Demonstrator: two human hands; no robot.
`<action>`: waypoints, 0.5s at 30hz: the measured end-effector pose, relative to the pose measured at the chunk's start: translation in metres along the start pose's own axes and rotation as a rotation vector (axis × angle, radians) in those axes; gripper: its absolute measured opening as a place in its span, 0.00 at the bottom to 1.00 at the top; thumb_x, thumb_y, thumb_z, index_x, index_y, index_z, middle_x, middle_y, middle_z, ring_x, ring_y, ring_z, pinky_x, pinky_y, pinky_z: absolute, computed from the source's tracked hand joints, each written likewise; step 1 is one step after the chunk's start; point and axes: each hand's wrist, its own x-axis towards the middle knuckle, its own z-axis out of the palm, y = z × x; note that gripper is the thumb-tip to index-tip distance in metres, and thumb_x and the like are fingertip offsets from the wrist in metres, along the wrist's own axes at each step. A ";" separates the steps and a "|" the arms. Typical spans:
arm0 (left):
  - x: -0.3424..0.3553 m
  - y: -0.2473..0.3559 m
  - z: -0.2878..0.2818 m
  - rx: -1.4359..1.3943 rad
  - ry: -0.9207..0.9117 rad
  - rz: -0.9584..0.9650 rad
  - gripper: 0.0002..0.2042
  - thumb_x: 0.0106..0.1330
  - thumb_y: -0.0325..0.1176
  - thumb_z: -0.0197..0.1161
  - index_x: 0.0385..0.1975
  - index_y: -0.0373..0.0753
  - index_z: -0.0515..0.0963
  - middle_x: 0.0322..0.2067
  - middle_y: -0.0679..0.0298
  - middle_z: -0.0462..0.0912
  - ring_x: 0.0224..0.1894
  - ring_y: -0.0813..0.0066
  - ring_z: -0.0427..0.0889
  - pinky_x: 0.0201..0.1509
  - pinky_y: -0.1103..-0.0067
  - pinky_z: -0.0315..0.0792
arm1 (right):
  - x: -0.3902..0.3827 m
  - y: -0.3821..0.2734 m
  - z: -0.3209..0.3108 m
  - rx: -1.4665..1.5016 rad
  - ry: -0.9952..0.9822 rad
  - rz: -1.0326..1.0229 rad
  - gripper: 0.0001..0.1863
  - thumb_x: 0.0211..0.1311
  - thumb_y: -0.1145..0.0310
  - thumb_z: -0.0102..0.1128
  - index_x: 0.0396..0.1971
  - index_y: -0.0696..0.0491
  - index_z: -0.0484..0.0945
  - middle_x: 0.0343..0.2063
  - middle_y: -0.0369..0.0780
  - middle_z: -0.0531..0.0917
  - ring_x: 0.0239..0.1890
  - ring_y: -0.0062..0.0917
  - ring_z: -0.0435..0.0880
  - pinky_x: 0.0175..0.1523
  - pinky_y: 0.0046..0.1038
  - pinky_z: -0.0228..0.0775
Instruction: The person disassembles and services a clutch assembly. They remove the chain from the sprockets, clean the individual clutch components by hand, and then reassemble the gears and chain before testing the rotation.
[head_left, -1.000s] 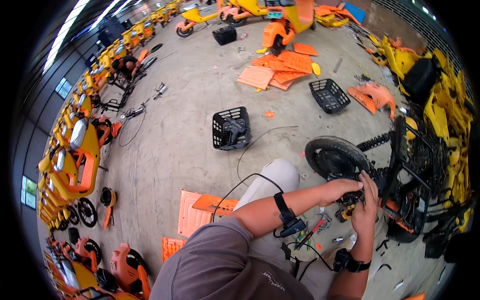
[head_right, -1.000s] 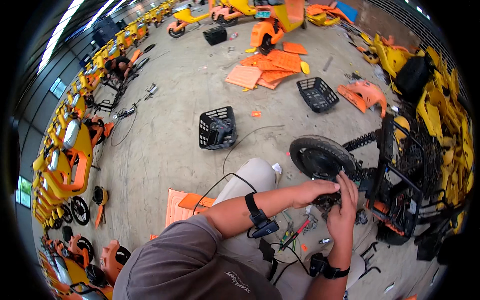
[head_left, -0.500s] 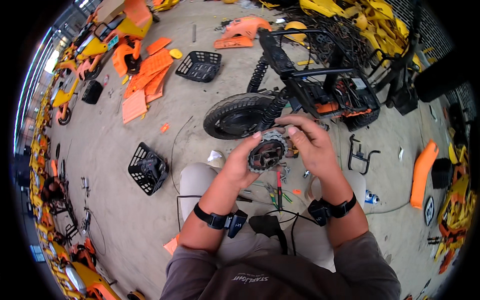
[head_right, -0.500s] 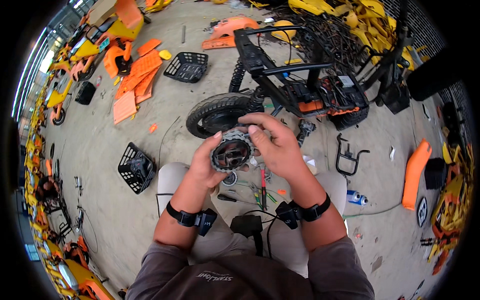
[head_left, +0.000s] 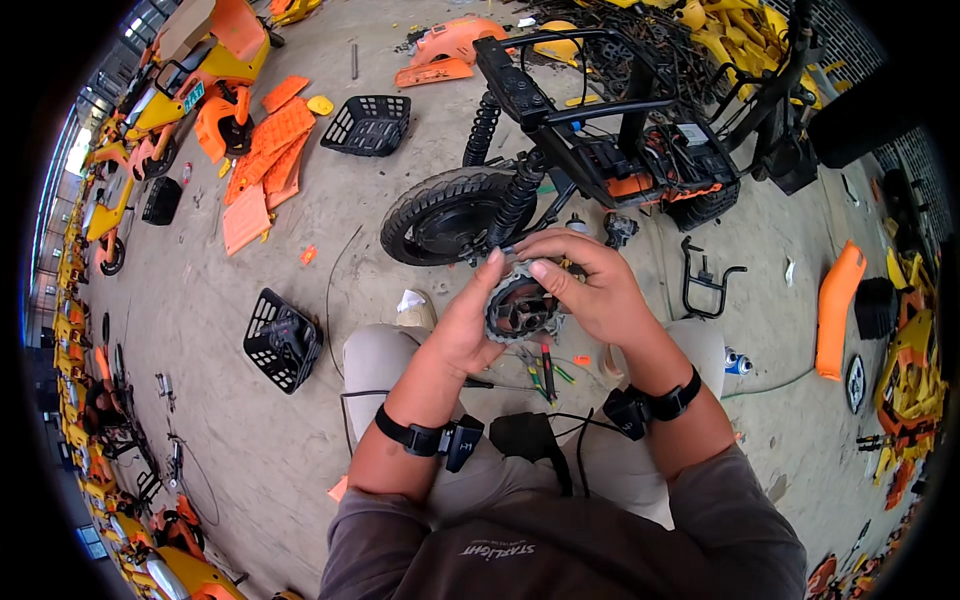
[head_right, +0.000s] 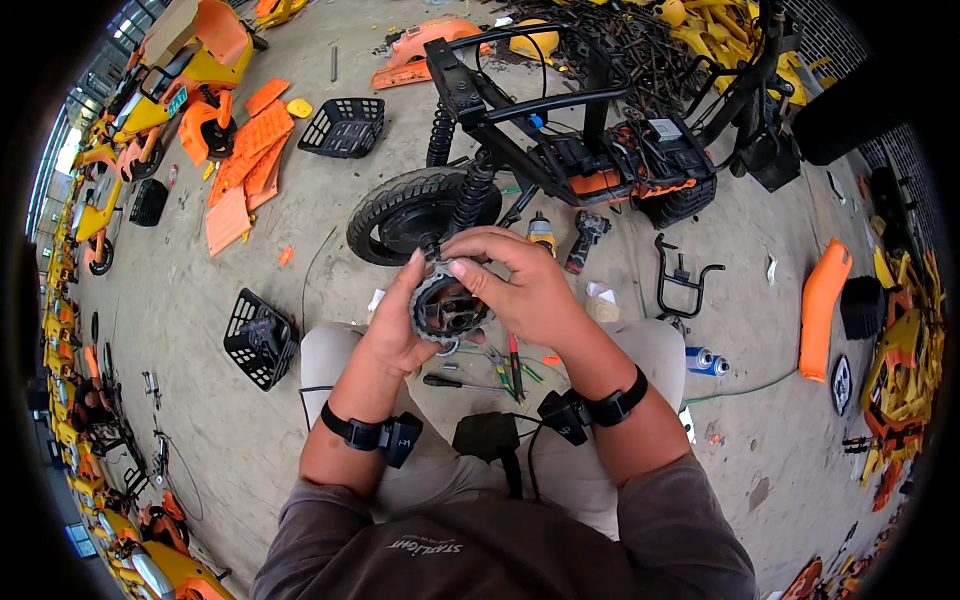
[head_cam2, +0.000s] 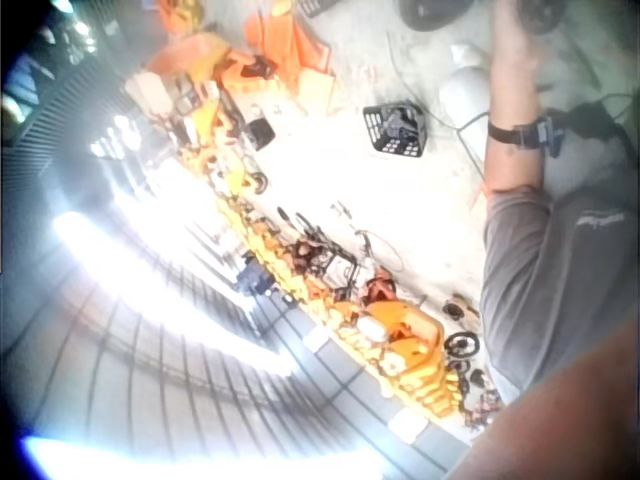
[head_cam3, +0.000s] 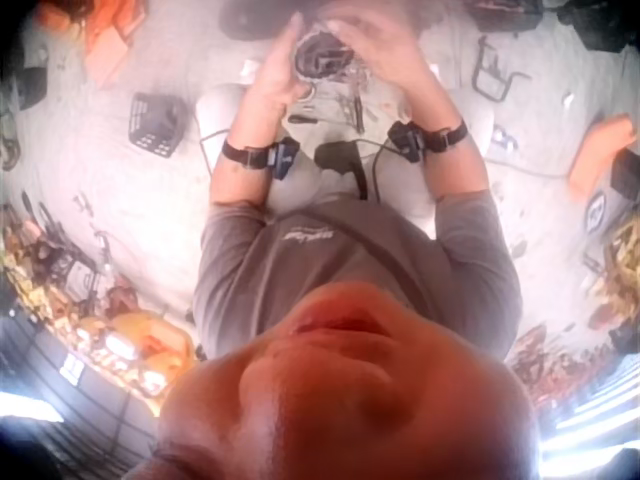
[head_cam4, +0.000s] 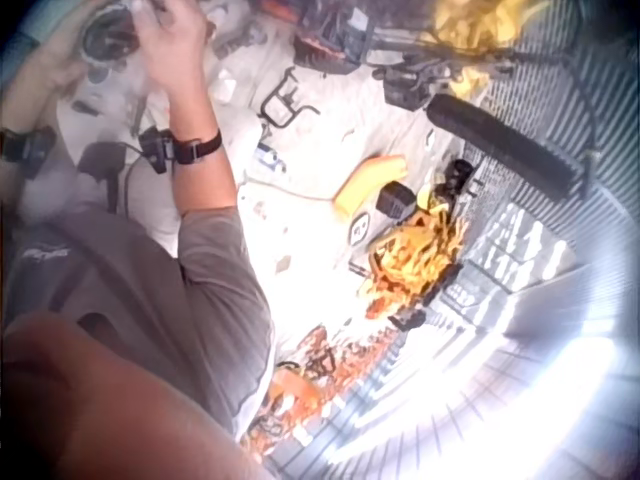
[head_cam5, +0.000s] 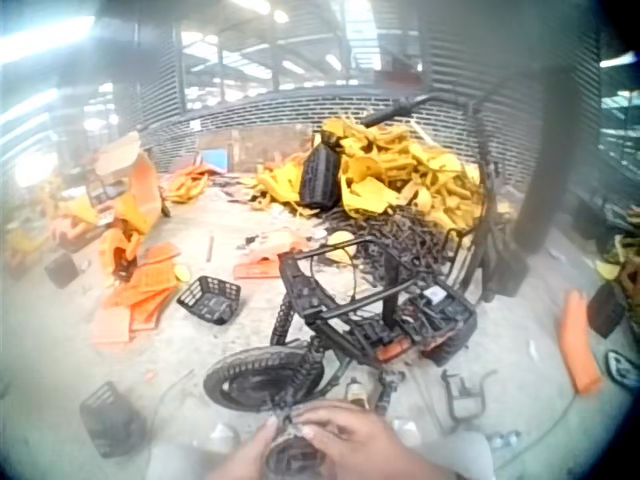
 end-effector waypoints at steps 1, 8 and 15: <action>-0.001 0.001 0.002 0.014 0.013 -0.016 0.28 0.72 0.61 0.45 0.56 0.43 0.72 0.47 0.58 0.82 0.45 0.62 0.84 0.40 0.58 0.82 | -0.001 -0.002 0.001 -0.003 0.003 0.000 0.10 0.67 0.70 0.61 0.43 0.60 0.81 0.43 0.43 0.84 0.49 0.29 0.81 0.56 0.30 0.71; -0.010 -0.003 0.004 0.067 0.008 -0.058 0.32 0.73 0.64 0.39 0.59 0.41 0.69 0.46 0.58 0.82 0.45 0.65 0.85 0.33 0.69 0.83 | -0.013 -0.011 0.004 0.078 0.004 0.180 0.10 0.67 0.69 0.62 0.42 0.60 0.82 0.43 0.40 0.84 0.44 0.22 0.82 0.50 0.25 0.73; -0.019 0.001 0.010 0.084 0.021 -0.088 0.34 0.73 0.64 0.36 0.57 0.39 0.72 0.46 0.55 0.83 0.45 0.61 0.86 0.30 0.69 0.82 | -0.011 -0.007 0.008 0.065 -0.032 0.217 0.10 0.67 0.69 0.63 0.41 0.60 0.82 0.43 0.39 0.84 0.44 0.21 0.81 0.49 0.25 0.74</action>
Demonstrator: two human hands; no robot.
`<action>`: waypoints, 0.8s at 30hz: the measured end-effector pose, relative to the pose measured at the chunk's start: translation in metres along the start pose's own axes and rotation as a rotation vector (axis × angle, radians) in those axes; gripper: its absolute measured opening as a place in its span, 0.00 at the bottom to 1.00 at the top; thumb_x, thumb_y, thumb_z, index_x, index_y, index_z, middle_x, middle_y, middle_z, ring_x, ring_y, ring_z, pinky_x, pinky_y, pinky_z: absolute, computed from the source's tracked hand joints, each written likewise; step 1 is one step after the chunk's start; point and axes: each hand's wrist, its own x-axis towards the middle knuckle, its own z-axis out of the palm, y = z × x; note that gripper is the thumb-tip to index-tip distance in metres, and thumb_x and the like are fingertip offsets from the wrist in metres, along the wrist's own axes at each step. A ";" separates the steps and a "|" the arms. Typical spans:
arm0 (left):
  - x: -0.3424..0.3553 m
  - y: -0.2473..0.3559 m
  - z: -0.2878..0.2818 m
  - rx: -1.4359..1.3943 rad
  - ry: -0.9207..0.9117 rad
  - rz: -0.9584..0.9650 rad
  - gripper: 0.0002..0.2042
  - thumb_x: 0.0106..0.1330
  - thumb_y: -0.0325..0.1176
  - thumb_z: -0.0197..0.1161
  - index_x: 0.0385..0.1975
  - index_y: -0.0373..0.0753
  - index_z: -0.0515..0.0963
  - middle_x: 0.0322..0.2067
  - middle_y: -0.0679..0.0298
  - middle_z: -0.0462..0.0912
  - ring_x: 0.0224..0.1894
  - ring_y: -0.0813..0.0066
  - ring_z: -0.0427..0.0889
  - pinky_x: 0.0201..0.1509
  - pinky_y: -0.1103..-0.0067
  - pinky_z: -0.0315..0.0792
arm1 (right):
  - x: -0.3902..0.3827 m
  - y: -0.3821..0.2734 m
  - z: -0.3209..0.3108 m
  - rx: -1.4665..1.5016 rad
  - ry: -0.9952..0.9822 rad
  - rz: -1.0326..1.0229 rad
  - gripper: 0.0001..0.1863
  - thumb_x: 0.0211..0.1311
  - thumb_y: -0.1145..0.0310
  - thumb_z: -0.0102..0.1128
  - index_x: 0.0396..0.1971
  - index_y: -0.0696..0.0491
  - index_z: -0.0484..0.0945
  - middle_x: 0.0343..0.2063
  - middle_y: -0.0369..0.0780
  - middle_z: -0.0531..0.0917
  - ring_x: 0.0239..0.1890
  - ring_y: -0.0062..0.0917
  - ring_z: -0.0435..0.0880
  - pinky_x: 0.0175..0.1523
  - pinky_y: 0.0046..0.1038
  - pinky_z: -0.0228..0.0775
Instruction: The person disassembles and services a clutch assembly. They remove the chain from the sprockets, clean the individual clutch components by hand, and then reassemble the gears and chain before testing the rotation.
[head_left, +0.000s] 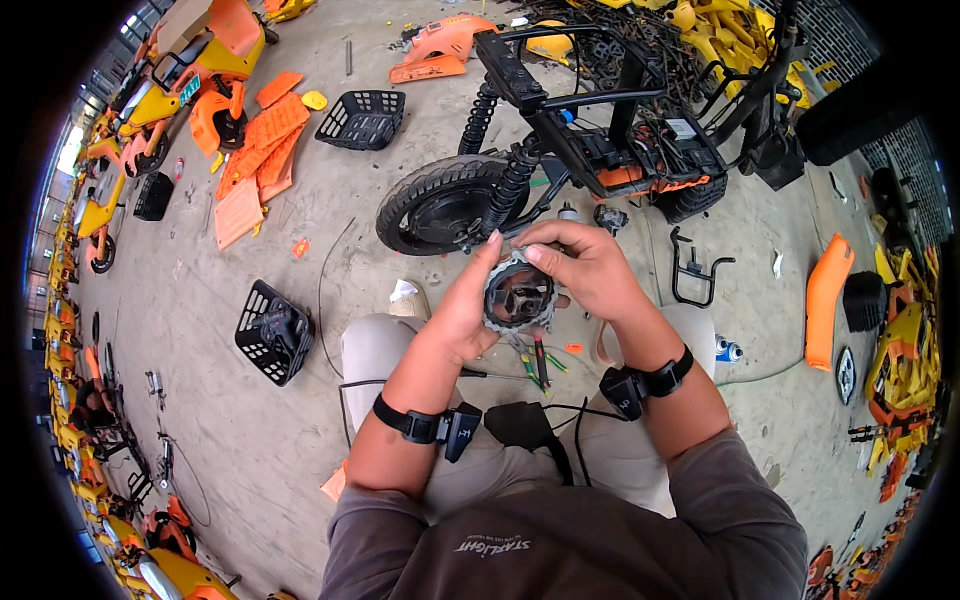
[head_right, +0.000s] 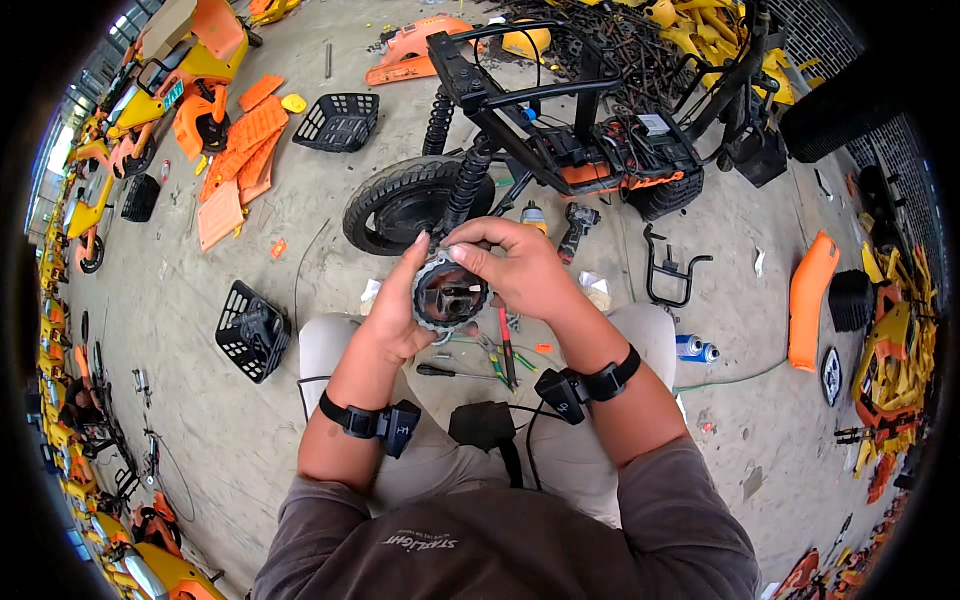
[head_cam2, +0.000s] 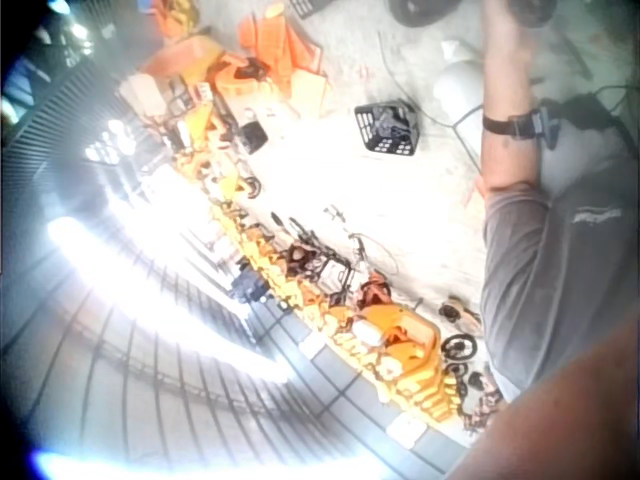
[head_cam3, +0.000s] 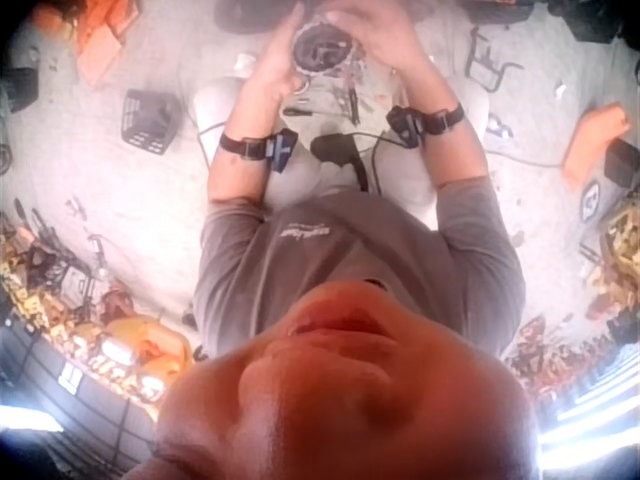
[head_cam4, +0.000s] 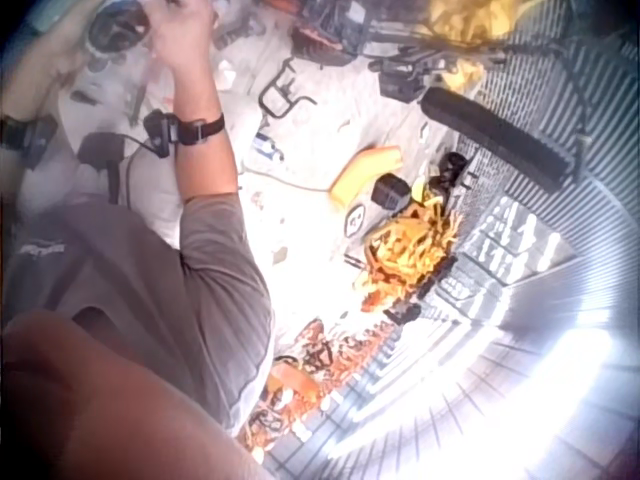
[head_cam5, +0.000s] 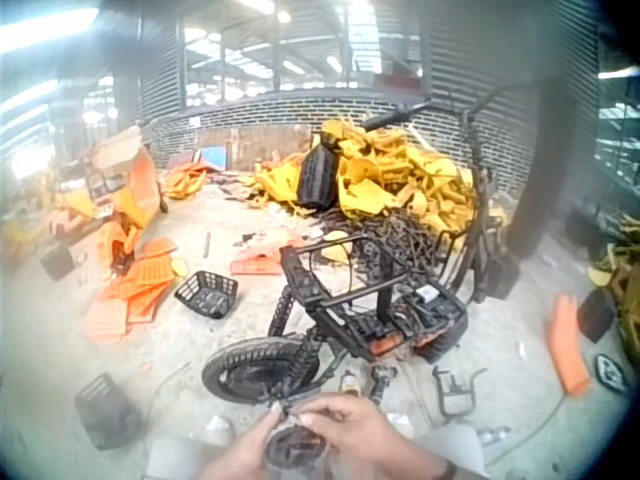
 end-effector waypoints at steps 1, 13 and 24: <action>0.000 0.000 0.000 -0.001 0.008 0.003 0.33 0.74 0.64 0.36 0.57 0.39 0.72 0.46 0.55 0.83 0.44 0.60 0.86 0.30 0.69 0.82 | 0.001 0.000 0.000 0.001 -0.001 -0.001 0.10 0.67 0.69 0.63 0.41 0.60 0.82 0.43 0.39 0.84 0.44 0.21 0.81 0.49 0.25 0.74; 0.004 -0.004 -0.014 0.343 0.107 0.101 0.40 0.71 0.69 0.31 0.59 0.36 0.71 0.42 0.60 0.83 0.43 0.70 0.85 0.34 0.76 0.80 | 0.010 0.006 -0.008 -0.011 -0.121 -0.021 0.09 0.64 0.74 0.62 0.42 0.60 0.82 0.40 0.38 0.85 0.44 0.21 0.81 0.51 0.26 0.73; 0.002 -0.007 -0.019 0.750 0.190 0.405 0.43 0.73 0.67 0.27 0.55 0.28 0.74 0.40 0.57 0.82 0.42 0.70 0.80 0.48 0.75 0.74 | 0.020 0.015 -0.007 0.075 -0.140 -0.124 0.07 0.63 0.78 0.60 0.40 0.58 0.81 0.45 0.41 0.85 0.49 0.27 0.82 0.56 0.29 0.72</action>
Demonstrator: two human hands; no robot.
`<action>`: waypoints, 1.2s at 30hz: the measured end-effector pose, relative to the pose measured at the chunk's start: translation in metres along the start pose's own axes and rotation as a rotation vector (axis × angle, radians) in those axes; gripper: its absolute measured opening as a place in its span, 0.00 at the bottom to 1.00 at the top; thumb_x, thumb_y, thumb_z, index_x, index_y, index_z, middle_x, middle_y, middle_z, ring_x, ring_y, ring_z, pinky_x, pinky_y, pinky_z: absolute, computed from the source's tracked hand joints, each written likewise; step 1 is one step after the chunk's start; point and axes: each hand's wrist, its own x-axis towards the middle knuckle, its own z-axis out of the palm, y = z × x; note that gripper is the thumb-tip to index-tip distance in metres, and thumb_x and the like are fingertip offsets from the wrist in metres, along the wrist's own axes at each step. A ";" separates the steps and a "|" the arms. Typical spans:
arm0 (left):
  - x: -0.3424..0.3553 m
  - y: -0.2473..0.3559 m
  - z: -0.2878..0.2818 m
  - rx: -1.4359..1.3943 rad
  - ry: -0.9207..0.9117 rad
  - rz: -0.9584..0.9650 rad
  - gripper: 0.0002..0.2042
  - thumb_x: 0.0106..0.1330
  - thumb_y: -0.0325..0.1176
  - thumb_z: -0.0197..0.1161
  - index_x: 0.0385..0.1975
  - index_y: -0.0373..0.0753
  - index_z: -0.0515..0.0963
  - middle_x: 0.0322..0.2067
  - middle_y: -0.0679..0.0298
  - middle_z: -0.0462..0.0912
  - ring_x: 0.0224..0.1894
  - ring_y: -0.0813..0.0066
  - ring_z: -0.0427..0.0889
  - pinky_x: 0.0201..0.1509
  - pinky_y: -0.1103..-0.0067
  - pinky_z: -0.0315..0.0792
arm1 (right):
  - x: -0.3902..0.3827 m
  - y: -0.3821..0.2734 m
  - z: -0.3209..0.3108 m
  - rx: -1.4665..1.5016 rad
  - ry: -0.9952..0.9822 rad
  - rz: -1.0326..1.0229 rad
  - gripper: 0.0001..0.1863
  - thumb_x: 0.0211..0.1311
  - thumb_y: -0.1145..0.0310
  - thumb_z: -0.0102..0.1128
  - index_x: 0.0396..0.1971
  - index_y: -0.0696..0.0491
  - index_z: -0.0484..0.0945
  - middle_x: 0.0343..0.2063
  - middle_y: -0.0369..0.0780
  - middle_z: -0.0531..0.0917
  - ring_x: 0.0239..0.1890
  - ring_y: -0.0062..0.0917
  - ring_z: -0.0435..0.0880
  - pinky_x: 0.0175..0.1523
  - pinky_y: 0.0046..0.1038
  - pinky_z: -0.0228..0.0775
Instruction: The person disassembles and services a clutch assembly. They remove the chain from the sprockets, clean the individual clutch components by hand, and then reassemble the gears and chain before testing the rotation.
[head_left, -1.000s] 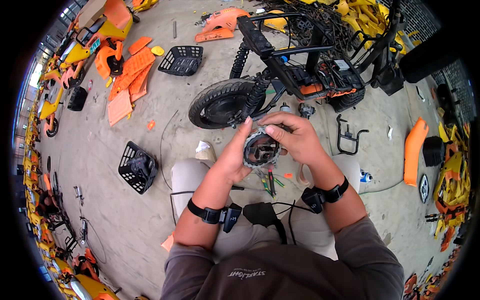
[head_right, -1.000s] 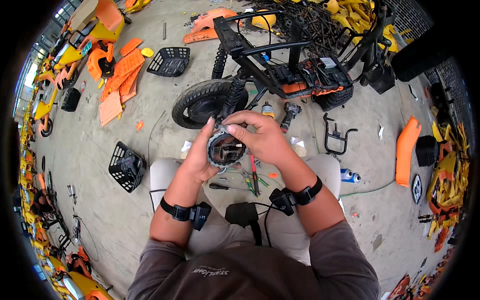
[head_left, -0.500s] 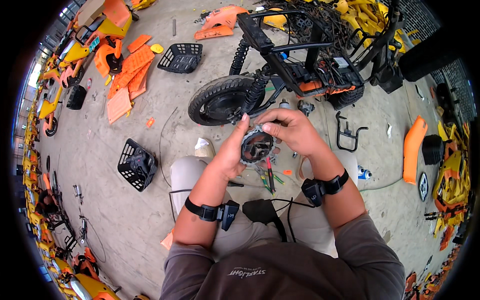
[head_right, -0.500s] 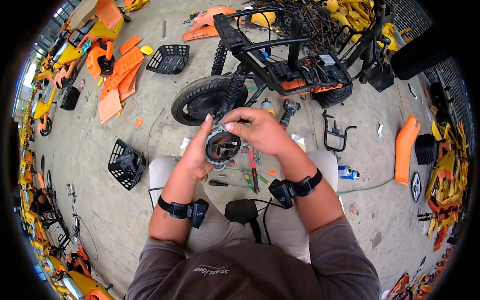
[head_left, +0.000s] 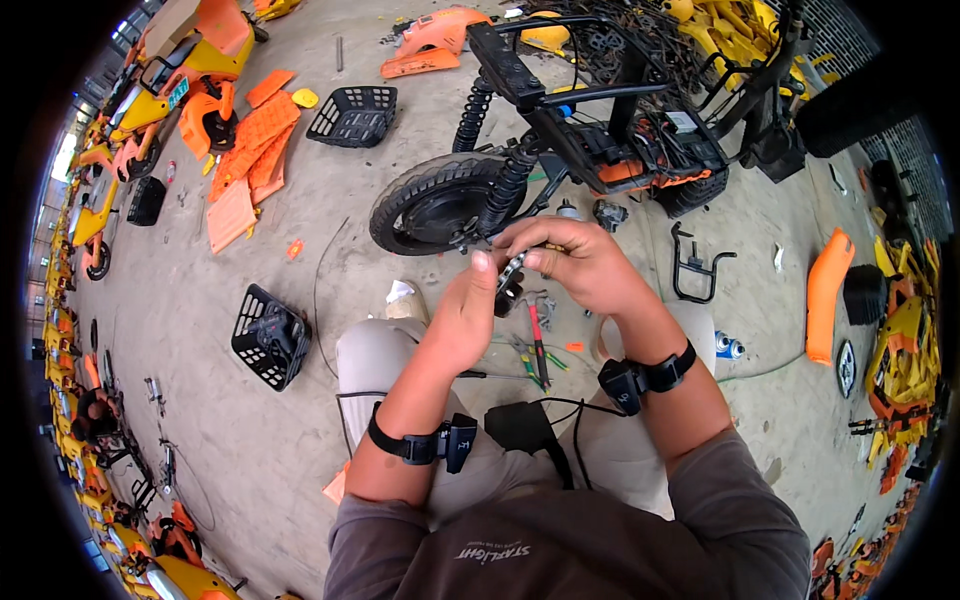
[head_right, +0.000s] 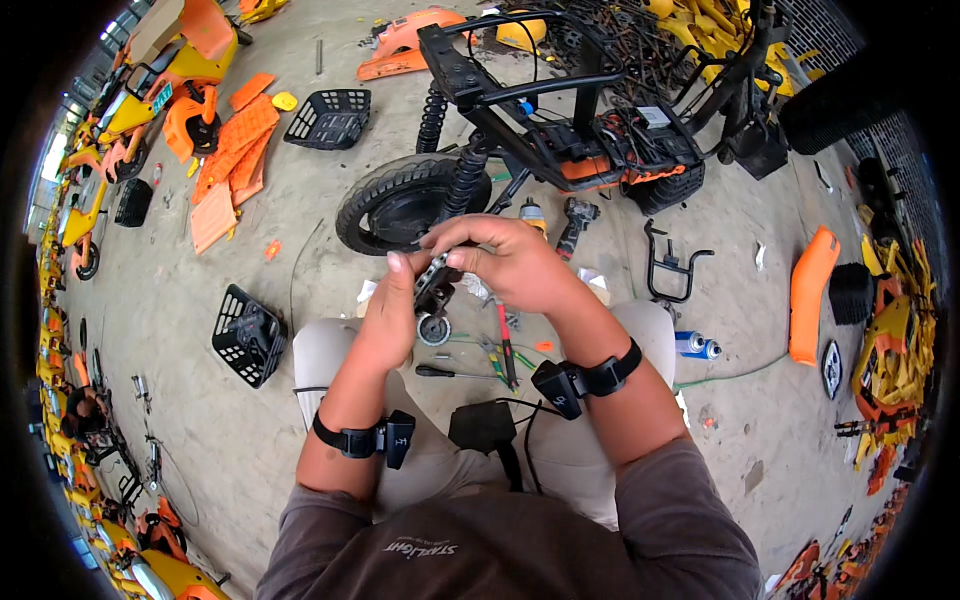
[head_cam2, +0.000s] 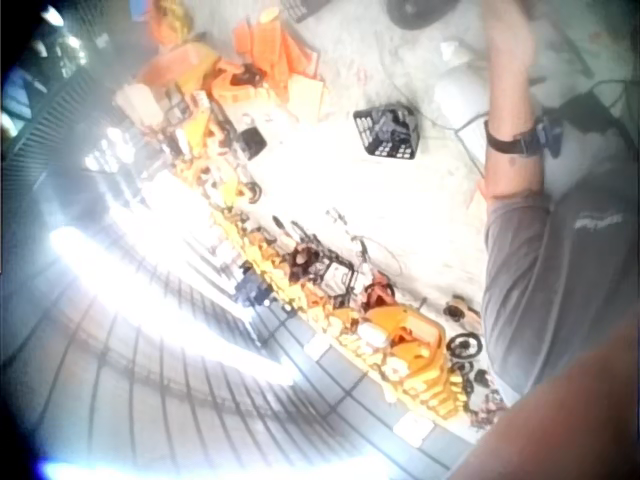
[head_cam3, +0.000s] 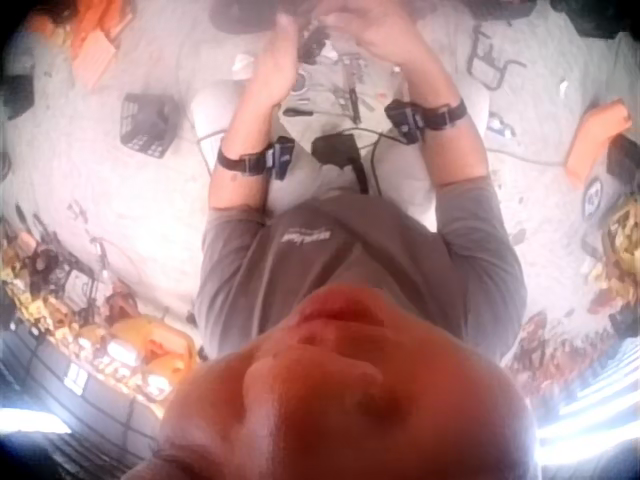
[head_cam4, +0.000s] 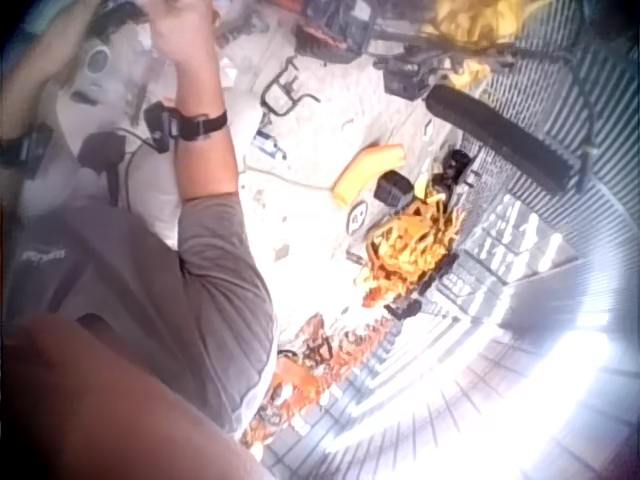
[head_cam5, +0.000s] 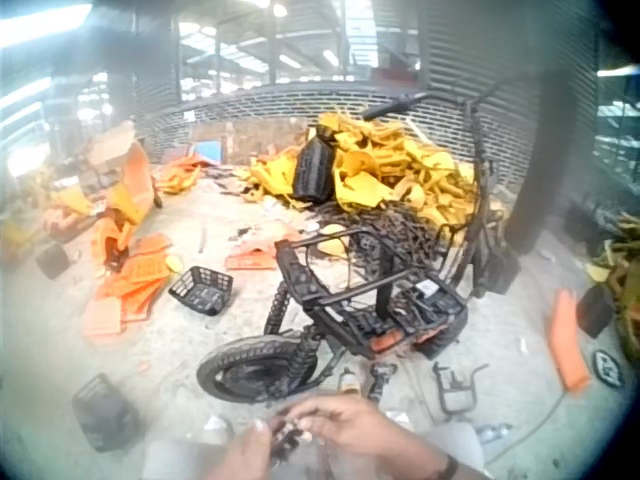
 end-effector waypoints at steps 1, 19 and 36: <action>0.000 0.000 0.000 0.094 0.040 0.116 0.41 0.74 0.65 0.30 0.55 0.28 0.74 0.41 0.55 0.81 0.43 0.68 0.79 0.49 0.74 0.73 | 0.000 -0.002 0.000 -0.004 0.005 0.005 0.07 0.63 0.78 0.60 0.40 0.58 0.81 0.45 0.41 0.85 0.49 0.27 0.82 0.56 0.29 0.72; -0.003 0.012 0.000 0.449 0.184 0.371 0.20 0.56 0.28 0.66 0.50 0.34 0.75 0.49 0.49 0.79 0.49 0.49 0.80 0.54 0.69 0.74 | -0.002 -0.013 0.011 -0.635 0.099 -0.408 0.09 0.53 0.77 0.66 0.36 0.54 0.81 0.45 0.41 0.85 0.47 0.39 0.82 0.55 0.37 0.72; -0.001 0.019 0.001 0.619 0.247 0.459 0.21 0.59 0.38 0.70 0.52 0.41 0.80 0.53 0.47 0.75 0.53 0.47 0.75 0.58 0.62 0.71 | -0.009 -0.022 0.005 -0.888 0.140 -0.502 0.18 0.45 0.79 0.64 0.41 0.53 0.80 0.42 0.40 0.80 0.44 0.38 0.81 0.48 0.35 0.73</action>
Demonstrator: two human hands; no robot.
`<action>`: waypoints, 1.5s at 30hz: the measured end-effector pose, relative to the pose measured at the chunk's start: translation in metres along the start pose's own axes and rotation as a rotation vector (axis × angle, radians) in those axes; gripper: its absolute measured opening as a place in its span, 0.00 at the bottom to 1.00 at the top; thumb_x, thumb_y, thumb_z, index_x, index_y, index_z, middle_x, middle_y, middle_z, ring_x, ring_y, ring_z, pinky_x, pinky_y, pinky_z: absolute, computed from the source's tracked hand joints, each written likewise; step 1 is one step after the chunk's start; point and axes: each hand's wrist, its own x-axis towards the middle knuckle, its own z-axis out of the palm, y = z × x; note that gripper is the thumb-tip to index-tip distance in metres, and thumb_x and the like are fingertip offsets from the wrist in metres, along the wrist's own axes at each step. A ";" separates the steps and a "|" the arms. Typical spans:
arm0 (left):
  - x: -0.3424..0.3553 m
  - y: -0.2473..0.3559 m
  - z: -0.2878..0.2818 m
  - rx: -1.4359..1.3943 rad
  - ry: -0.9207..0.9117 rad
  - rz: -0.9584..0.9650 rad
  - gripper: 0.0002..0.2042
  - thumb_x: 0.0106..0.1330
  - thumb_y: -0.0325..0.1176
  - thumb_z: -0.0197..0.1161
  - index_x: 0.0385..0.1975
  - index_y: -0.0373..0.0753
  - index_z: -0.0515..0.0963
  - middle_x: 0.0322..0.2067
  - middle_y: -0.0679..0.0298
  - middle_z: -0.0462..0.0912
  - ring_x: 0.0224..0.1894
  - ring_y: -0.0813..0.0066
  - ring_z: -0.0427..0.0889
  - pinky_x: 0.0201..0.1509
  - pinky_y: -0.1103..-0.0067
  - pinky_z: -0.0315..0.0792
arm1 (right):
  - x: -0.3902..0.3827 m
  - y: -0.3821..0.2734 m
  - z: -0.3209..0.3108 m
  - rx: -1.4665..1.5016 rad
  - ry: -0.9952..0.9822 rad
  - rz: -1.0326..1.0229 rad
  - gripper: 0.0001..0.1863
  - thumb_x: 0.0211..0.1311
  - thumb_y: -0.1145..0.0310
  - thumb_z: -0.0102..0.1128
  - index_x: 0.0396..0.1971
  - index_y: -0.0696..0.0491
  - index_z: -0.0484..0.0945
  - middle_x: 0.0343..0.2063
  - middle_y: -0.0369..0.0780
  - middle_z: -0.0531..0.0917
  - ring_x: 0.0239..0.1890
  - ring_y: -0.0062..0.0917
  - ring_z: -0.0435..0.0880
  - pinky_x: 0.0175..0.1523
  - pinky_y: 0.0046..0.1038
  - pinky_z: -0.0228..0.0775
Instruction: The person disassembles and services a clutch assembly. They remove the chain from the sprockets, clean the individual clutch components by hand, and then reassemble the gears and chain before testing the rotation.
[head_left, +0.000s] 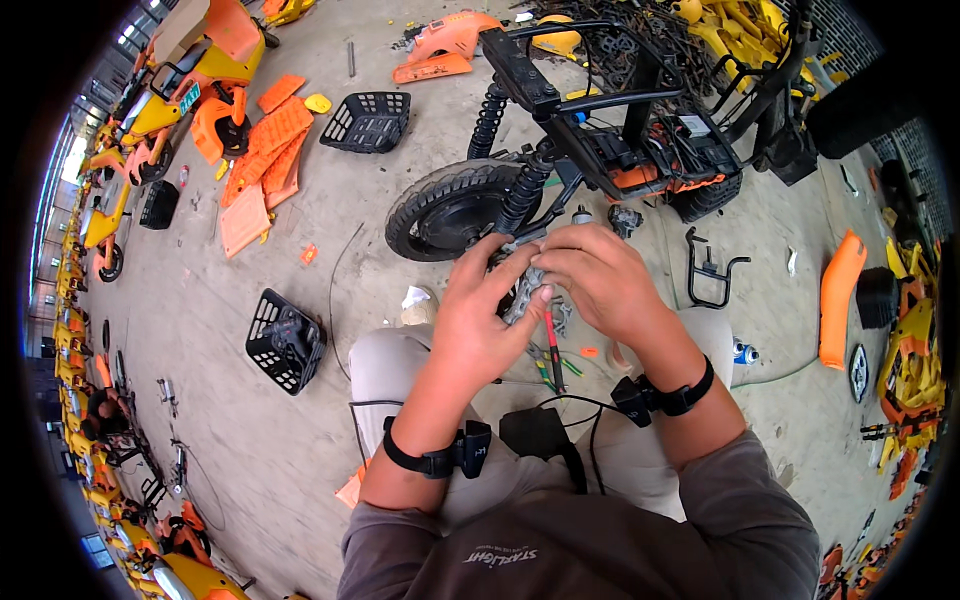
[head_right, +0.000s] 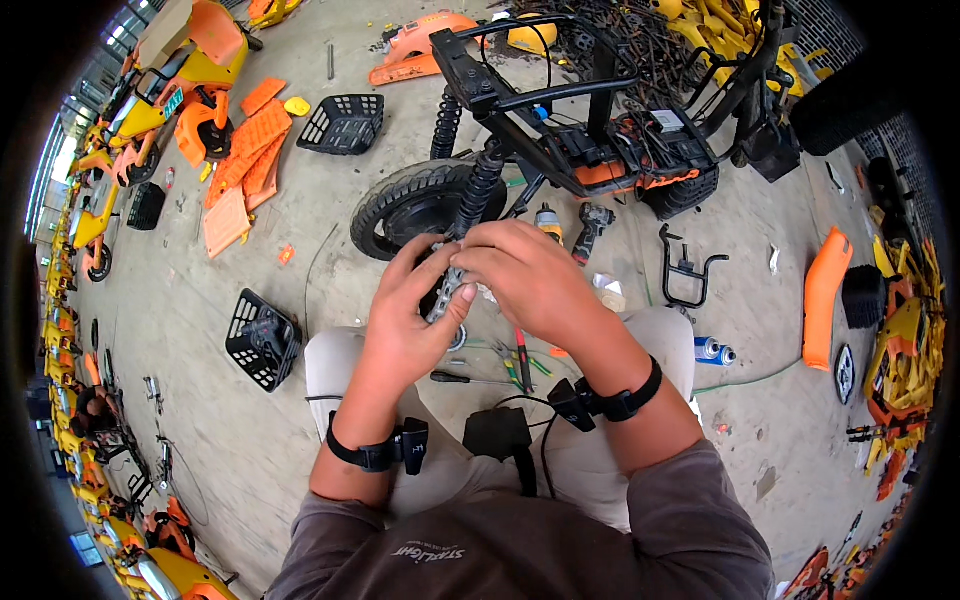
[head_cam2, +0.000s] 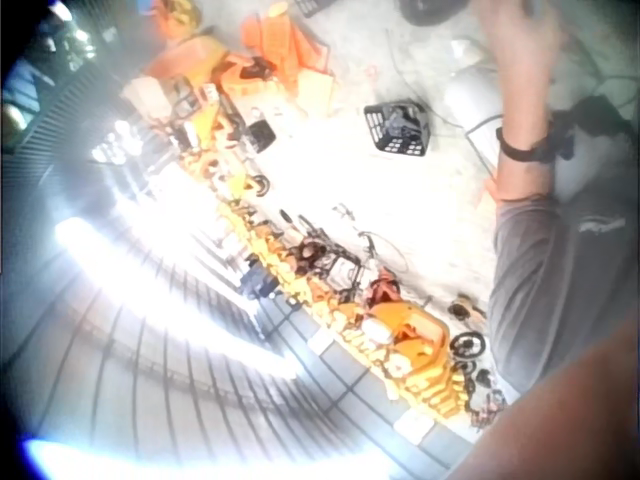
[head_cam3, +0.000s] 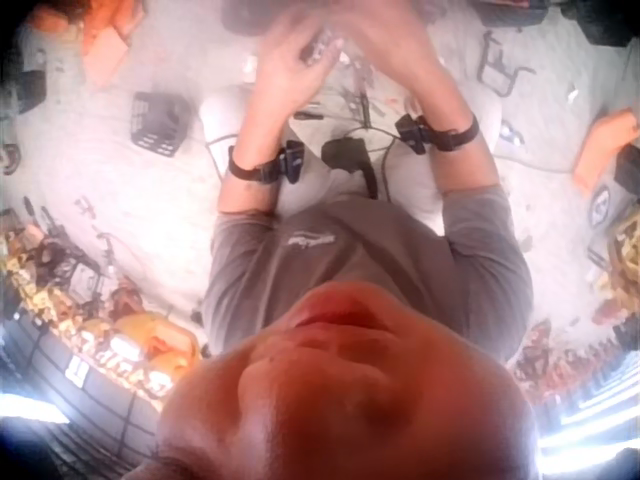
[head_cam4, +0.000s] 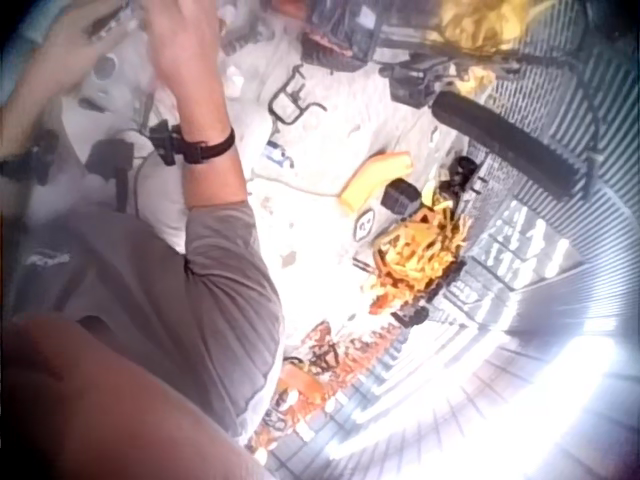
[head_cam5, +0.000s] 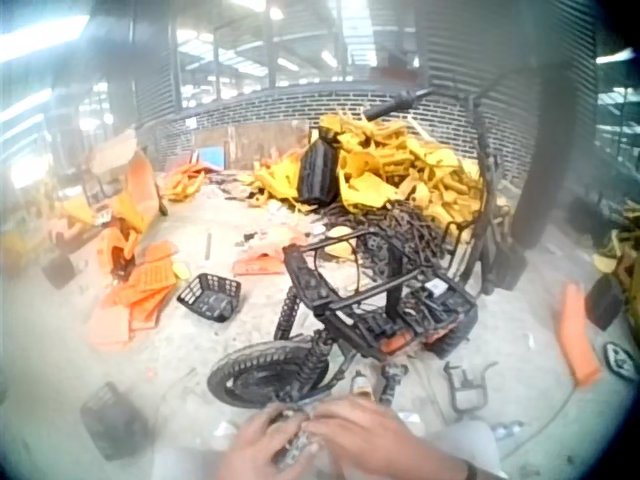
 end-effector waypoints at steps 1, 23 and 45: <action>0.001 0.001 -0.001 0.004 -0.002 0.004 0.21 0.59 0.38 0.70 0.52 0.41 0.80 0.53 0.47 0.75 0.53 0.47 0.75 0.58 0.62 0.71 | 0.002 -0.001 -0.001 0.000 0.006 0.000 0.18 0.45 0.79 0.64 0.41 0.53 0.80 0.42 0.40 0.80 0.44 0.38 0.81 0.48 0.35 0.73; -0.002 -0.002 0.001 -0.014 0.098 -0.049 0.21 0.55 0.33 0.71 0.50 0.40 0.79 0.52 0.50 0.75 0.54 0.50 0.75 0.58 0.65 0.70 | 0.003 -0.010 -0.005 0.216 -0.018 0.109 0.12 0.54 0.77 0.67 0.40 0.54 0.81 0.43 0.41 0.82 0.44 0.36 0.83 0.46 0.32 0.78; -0.003 -0.008 0.003 0.100 0.231 -0.060 0.28 0.45 0.26 0.71 0.51 0.42 0.76 0.54 0.51 0.74 0.56 0.49 0.73 0.60 0.64 0.68 | 0.003 -0.031 0.016 0.392 0.110 0.106 0.14 0.51 0.80 0.68 0.38 0.53 0.80 0.41 0.41 0.81 0.44 0.37 0.81 0.49 0.35 0.73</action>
